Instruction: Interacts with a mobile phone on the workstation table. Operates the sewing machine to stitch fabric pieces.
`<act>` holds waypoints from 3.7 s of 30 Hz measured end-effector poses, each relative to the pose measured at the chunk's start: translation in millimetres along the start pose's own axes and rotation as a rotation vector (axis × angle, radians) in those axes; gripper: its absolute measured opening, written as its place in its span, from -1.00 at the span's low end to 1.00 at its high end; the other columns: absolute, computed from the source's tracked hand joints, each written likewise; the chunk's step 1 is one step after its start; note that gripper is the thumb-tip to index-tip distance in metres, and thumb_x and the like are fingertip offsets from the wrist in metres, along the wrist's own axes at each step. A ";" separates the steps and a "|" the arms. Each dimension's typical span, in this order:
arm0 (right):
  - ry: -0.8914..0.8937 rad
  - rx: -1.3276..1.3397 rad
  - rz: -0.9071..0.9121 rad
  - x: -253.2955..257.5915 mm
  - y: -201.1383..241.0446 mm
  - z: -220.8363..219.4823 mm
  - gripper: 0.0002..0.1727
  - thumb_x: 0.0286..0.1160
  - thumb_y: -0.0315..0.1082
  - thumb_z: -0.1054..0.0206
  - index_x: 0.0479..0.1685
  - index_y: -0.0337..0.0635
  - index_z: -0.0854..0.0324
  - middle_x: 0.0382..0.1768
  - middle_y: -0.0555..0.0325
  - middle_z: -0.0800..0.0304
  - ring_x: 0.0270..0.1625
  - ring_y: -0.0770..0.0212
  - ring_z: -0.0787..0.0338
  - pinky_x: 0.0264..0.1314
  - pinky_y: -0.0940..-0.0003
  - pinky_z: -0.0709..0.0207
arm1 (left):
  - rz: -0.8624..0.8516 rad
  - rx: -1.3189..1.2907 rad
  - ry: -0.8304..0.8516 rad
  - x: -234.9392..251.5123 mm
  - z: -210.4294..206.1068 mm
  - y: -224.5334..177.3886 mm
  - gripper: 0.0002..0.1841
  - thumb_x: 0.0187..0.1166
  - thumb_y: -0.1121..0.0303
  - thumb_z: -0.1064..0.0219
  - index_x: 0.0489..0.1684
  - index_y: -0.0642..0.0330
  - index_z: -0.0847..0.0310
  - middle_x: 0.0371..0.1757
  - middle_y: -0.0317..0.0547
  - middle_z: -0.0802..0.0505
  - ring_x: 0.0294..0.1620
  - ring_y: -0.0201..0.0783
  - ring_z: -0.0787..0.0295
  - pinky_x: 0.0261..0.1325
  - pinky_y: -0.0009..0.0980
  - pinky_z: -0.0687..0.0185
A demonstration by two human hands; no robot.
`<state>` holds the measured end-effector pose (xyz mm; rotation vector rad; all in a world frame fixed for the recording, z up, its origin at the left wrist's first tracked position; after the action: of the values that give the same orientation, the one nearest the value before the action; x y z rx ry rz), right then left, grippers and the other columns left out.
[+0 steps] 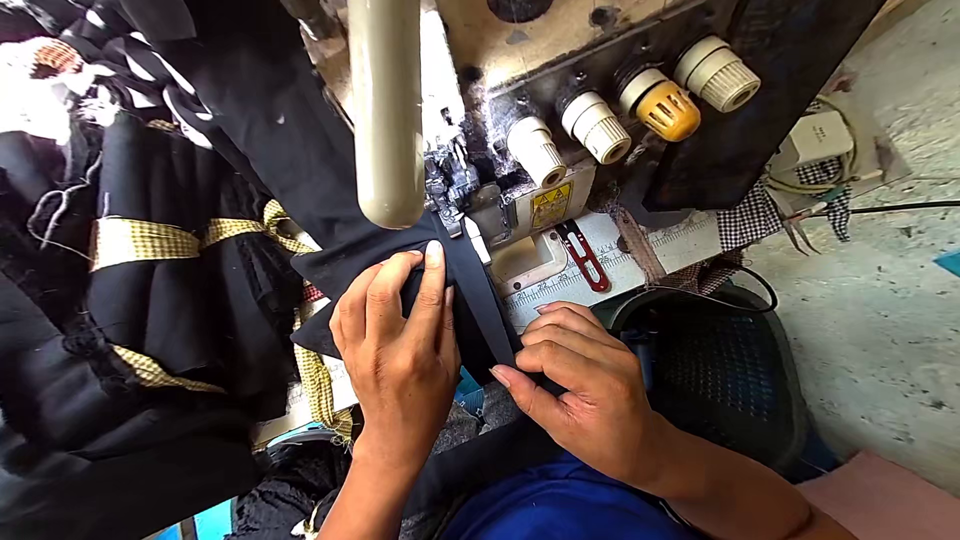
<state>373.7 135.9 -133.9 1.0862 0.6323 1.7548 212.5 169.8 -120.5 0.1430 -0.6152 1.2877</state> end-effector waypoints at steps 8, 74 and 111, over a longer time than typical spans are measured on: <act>0.019 0.011 -0.091 -8.9 -36.1 -22.9 -0.80 0.51 -0.24 -0.48 -0.39 -0.17 -0.78 -0.35 0.20 -0.86 -0.10 0.34 -0.81 0.08 0.44 -0.64 | 0.004 -0.062 0.020 -0.9 4.5 0.6 -0.62 0.70 0.26 -0.29 0.44 0.03 -0.72 0.44 -0.06 -0.74 0.57 -0.03 -0.52 0.58 -0.08 -0.35; 0.184 0.711 -0.615 -103.6 -53.3 -39.6 -0.85 0.61 -0.47 -0.35 -0.01 -0.37 -0.72 -0.19 0.15 -0.91 -0.18 0.43 -0.88 -0.04 0.51 -0.81 | 0.896 -1.493 0.370 -179.7 -52.1 -30.3 -0.95 0.45 0.44 -0.55 -0.33 0.21 -0.90 -0.37 -0.19 -0.93 -0.33 -0.45 -0.85 -0.11 -0.48 -0.80; 0.249 0.629 -0.282 -80.6 -22.8 -4.3 -0.76 0.61 -0.33 -0.39 -0.40 -0.30 -0.70 -0.33 0.15 -0.80 -0.18 0.49 -0.75 -0.11 0.60 -0.63 | -0.009 -0.314 0.090 -3.7 17.2 4.2 -0.69 0.66 0.25 -0.36 0.20 0.24 -0.78 0.38 0.02 -0.81 0.59 -0.10 -0.60 0.77 -0.03 -0.31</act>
<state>393.1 72.7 -185.6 1.1192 1.4875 1.4832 202.0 160.5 -109.0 -0.1700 -0.7294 1.1665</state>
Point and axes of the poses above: each hand's wrist, its own x-axis towards the middle knuckle, its own z-axis out of the back of the hand, y = z × x, the point moved 8 cm from there along x, towards the middle knuckle
